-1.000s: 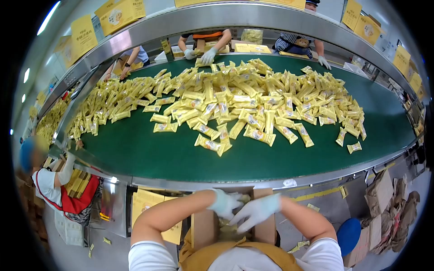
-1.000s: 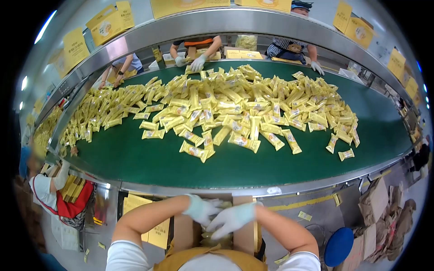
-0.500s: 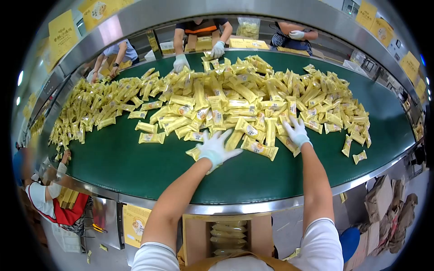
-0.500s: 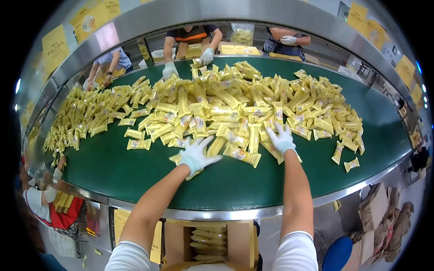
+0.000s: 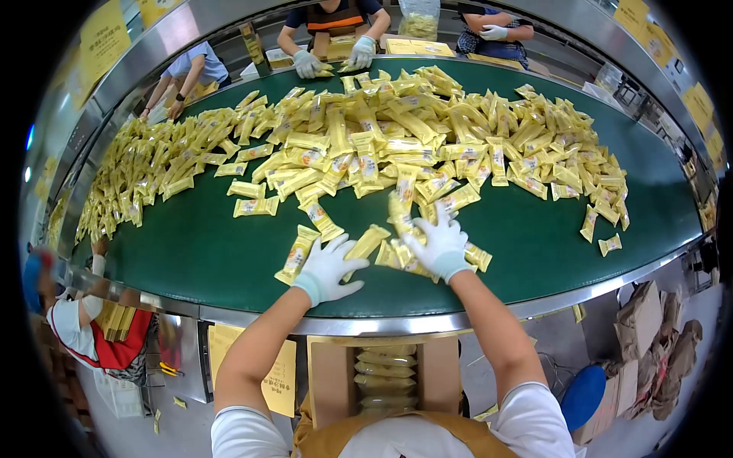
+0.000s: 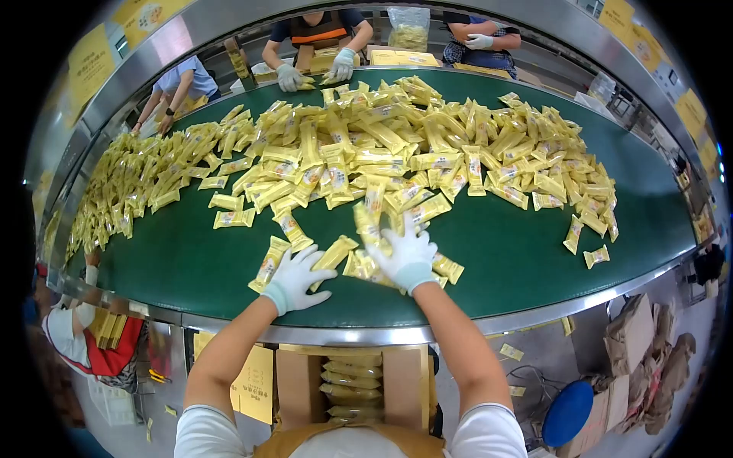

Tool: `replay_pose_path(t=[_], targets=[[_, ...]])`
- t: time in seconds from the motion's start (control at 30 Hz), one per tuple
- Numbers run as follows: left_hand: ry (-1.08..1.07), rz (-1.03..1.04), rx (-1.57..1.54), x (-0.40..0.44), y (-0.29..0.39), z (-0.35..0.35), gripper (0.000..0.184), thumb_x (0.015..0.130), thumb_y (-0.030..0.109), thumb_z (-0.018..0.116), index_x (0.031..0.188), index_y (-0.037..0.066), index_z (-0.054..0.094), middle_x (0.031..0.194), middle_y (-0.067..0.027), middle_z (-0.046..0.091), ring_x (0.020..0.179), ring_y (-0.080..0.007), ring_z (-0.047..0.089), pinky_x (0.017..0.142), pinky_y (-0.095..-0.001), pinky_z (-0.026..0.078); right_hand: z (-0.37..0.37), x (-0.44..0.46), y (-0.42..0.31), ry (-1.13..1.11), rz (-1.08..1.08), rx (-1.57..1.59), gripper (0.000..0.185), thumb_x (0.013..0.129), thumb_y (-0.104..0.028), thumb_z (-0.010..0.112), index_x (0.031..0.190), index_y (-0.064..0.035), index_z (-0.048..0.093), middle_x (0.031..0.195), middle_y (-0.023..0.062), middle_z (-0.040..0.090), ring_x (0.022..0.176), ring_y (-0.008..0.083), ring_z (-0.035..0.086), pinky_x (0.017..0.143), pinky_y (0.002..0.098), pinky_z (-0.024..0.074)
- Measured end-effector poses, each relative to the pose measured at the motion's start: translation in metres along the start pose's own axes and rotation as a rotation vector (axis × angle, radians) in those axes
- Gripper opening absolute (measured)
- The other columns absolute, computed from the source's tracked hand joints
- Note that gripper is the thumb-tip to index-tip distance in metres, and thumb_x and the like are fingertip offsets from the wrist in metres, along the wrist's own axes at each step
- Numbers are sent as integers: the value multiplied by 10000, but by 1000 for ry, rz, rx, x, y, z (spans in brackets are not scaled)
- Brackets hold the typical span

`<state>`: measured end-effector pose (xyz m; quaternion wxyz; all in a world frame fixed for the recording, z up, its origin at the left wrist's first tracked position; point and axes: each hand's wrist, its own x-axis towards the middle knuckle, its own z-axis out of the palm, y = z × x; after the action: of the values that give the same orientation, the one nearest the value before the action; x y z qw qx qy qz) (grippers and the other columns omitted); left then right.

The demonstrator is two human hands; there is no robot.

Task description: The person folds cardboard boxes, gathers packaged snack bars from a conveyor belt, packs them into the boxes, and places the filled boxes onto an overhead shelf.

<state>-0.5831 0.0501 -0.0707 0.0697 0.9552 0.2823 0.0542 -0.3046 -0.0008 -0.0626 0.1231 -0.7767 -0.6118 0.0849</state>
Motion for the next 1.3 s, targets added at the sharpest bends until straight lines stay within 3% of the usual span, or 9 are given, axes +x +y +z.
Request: replay_pose_path(t=[0.1,0.27,0.57,0.73,0.83,1.03,1.1,1.17,1.3], targets=[[52,11,-45,-35,-6,-9,475,831,428,719,1276,275,648,1440,-184,495,1372,-398,419,1091,-649,282,2,-28,-13,-23,-127,23,650,874,-648,565,1401,-269,570,1603,170,278,1299,504,448,1019,601,382],[310,-283,-243,-69,-8,6,499,885,201,669,1357,87,557,1413,-193,509,1288,-404,482,1086,-484,385,-7,-54,38,140,-304,407,471,896,-252,650,1313,-50,564,1340,187,556,1187,391,564,1009,435,459],[107,-704,-170,-69,-11,3,575,854,157,686,1384,31,499,1241,-217,568,1181,-395,529,1034,-461,441,-23,-82,76,147,-1,-70,502,848,-177,725,1310,-45,581,1085,169,587,1028,374,571,887,460,500],[431,-517,-395,-41,10,-11,576,833,191,715,1343,20,510,1224,-239,557,1140,-424,549,989,-480,465,-71,-71,24,137,-378,564,412,846,-102,710,1231,-5,603,1082,156,609,1024,311,613,915,362,502],[46,-693,-248,-6,36,-16,530,832,283,734,1268,41,557,1216,-206,573,1124,-388,578,962,-464,481,-30,-41,2,-218,-457,512,386,813,-138,738,1169,-36,627,1107,170,651,1002,338,642,918,394,509],[-238,-774,-279,2,32,-43,502,800,349,777,1169,56,603,1169,-191,622,1102,-382,608,965,-453,504,-38,-19,-18,-295,-479,65,364,770,-164,773,1074,-38,619,1127,193,654,1008,385,632,910,431,509],[30,-703,-274,-12,17,-31,465,784,304,792,1133,50,619,1125,-195,630,1057,-388,621,932,-454,511,-59,-36,-11,-39,-388,133,394,781,-214,771,1106,-62,607,1064,175,625,961,382,636,851,449,526],[219,-365,-418,-18,13,-43,437,782,259,799,1120,48,621,1084,-181,637,1022,-388,628,915,-450,513,-78,-54,-11,56,-183,179,415,783,-276,770,1094,-60,599,1057,170,617,953,373,637,823,449,536],[-38,272,-445,10,42,-50,423,743,155,773,1141,85,648,1077,-130,664,1008,-351,639,928,-423,509,-62,-73,-22,-112,-64,65,370,789,-297,762,1025,-82,576,1037,168,641,936,374,662,816,458,547]])
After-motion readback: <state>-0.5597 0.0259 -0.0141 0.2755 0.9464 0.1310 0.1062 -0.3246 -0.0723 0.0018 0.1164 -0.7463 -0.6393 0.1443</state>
